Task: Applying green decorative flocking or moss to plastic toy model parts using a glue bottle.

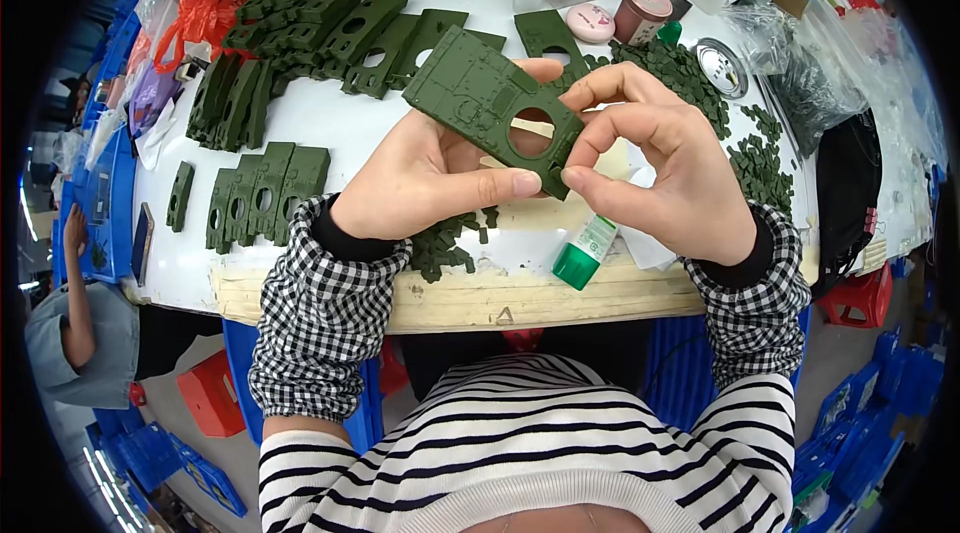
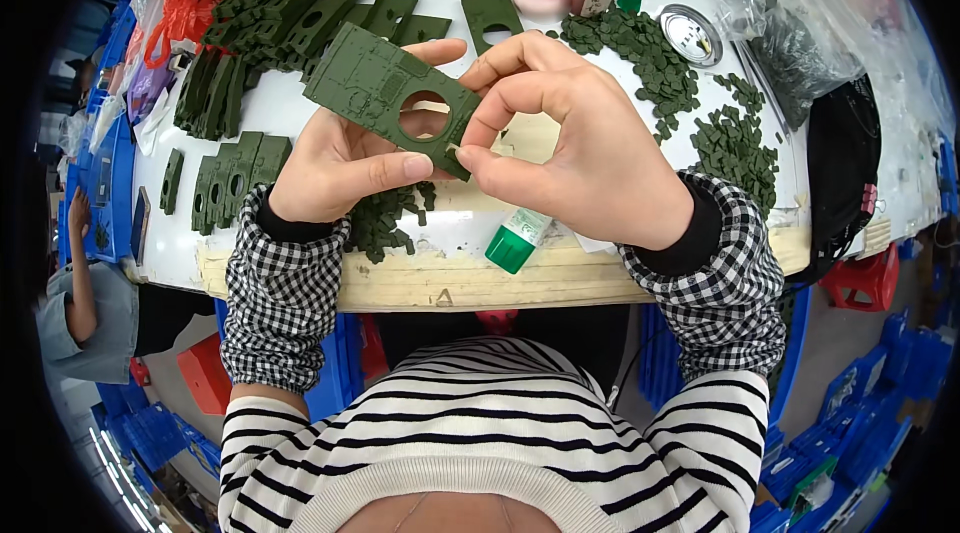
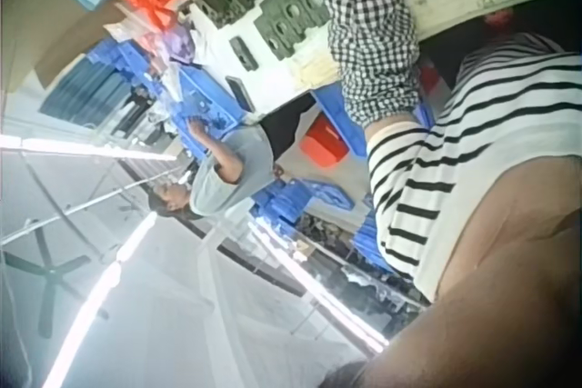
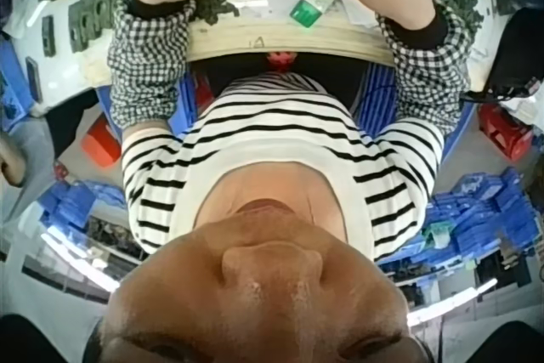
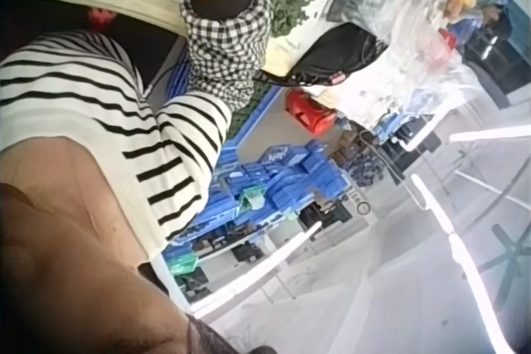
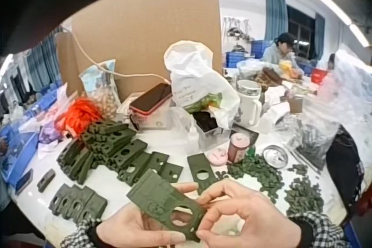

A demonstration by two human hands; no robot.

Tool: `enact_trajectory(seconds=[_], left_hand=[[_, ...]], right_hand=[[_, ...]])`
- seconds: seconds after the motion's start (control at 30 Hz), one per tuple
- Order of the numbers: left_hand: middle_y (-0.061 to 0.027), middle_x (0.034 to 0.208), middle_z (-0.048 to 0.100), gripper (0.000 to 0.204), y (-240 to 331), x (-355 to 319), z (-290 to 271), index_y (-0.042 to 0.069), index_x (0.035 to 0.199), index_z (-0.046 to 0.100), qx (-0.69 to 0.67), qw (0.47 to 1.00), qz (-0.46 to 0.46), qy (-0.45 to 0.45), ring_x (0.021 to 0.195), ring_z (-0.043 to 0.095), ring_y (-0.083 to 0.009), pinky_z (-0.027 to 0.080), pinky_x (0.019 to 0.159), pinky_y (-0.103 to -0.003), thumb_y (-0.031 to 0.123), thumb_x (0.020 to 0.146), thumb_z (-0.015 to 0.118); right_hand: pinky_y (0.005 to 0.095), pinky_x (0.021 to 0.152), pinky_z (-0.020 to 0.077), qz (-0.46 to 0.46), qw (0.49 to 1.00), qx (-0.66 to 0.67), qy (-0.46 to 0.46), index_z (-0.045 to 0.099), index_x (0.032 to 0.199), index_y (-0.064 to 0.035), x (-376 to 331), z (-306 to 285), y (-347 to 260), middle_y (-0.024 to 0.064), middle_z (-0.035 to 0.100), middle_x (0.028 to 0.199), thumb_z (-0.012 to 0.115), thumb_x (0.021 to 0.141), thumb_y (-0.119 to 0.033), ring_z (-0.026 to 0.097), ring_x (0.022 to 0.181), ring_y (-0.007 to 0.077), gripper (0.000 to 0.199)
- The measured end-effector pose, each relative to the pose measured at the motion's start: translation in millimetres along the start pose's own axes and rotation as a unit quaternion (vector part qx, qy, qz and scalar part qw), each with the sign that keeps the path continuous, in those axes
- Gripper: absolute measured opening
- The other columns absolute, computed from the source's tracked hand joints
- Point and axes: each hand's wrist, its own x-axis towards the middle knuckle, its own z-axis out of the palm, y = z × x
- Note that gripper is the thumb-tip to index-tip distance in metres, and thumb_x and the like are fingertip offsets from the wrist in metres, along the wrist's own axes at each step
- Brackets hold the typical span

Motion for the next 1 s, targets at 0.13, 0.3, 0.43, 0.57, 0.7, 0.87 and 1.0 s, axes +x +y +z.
enact_trajectory(seconds=[0.13,0.3,0.43,0.57,0.7,0.87,1.0], left_hand=[[-0.0172,0.15,0.033,0.07,-1.8,0.1,0.0,-0.003,0.142,0.035,-0.015,1.0,0.001,0.001,0.118,0.056,-0.0253,0.054,0.095,-0.038,-0.001,0.082,0.07],[-0.0175,0.15,0.033,0.07,-1.9,0.2,0.2,-0.004,0.142,0.035,-0.017,1.0,-0.001,0.004,0.118,0.056,-0.025,0.054,0.095,-0.038,-0.001,0.082,0.07],[-0.0173,0.15,0.032,0.069,-3.1,0.9,-0.6,-0.003,0.143,0.035,-0.01,1.0,0.007,0.0,0.118,0.056,-0.0254,0.055,0.094,-0.038,-0.001,0.083,0.069],[-0.0173,0.151,0.032,0.068,-4.2,-0.2,-0.9,-0.003,0.142,0.035,-0.017,1.0,0.012,-0.002,0.119,0.055,-0.0256,0.056,0.094,-0.04,-0.003,0.082,0.068],[-0.0175,0.151,0.032,0.067,-3.5,-0.3,-1.5,-0.002,0.142,0.037,-0.01,1.0,0.011,-0.007,0.119,0.055,-0.0249,0.057,0.093,-0.041,-0.004,0.082,0.067],[-0.0174,0.151,0.032,0.068,-3.5,-1.1,-4.0,-0.001,0.141,0.038,0.028,0.999,0.021,-0.016,0.12,0.055,-0.0261,0.056,0.094,-0.041,-0.004,0.081,0.068],[-0.0168,0.151,0.032,0.07,-4.2,-1.3,-4.0,-0.001,0.142,0.037,0.024,0.999,0.018,-0.016,0.121,0.054,-0.0268,0.056,0.093,-0.04,-0.003,0.081,0.069]], right_hand=[[0.0383,0.097,0.0412,0.001,1.0,0.004,0.006,0.068,0.076,-0.0056,0.1,1.0,0.1,0.0095,0.06,0.109,0.074,0.075,-0.014,0.057,0.104,0.0249,0.011],[0.0384,0.097,0.0415,0.003,1.0,0.018,0.015,0.067,0.076,-0.0053,-0.2,2.5,1.2,0.0097,0.061,0.108,0.074,0.074,-0.013,0.058,0.102,0.0249,0.011],[0.0379,0.096,0.0423,-0.006,1.0,0.009,0.022,0.066,0.076,-0.0051,-0.2,3.4,1.4,0.0091,0.061,0.107,0.075,0.074,-0.012,0.058,0.102,0.0243,0.011],[0.037,0.095,0.043,-0.014,1.0,-0.005,0.025,0.065,0.075,-0.005,-0.2,4.2,0.9,0.0088,0.061,0.107,0.075,0.074,-0.011,0.058,0.101,0.0235,0.011],[0.0333,0.097,0.0393,-0.011,1.0,0.001,0.008,0.063,0.075,-0.0029,-0.6,2.5,-1.5,0.0097,0.057,0.11,0.073,0.074,-0.005,0.054,0.105,0.0199,0.01],[0.0328,0.097,0.0394,-0.006,1.0,0.0,0.013,0.063,0.075,-0.0025,-1.2,4.7,-2.5,0.0094,0.057,0.109,0.073,0.074,-0.004,0.054,0.105,0.0193,0.011],[0.0331,0.097,0.0393,0.01,1.0,0.012,0.007,0.062,0.074,-0.0027,-1.2,4.6,-2.7,0.009,0.057,0.109,0.074,0.073,-0.004,0.054,0.105,0.0193,0.012]])
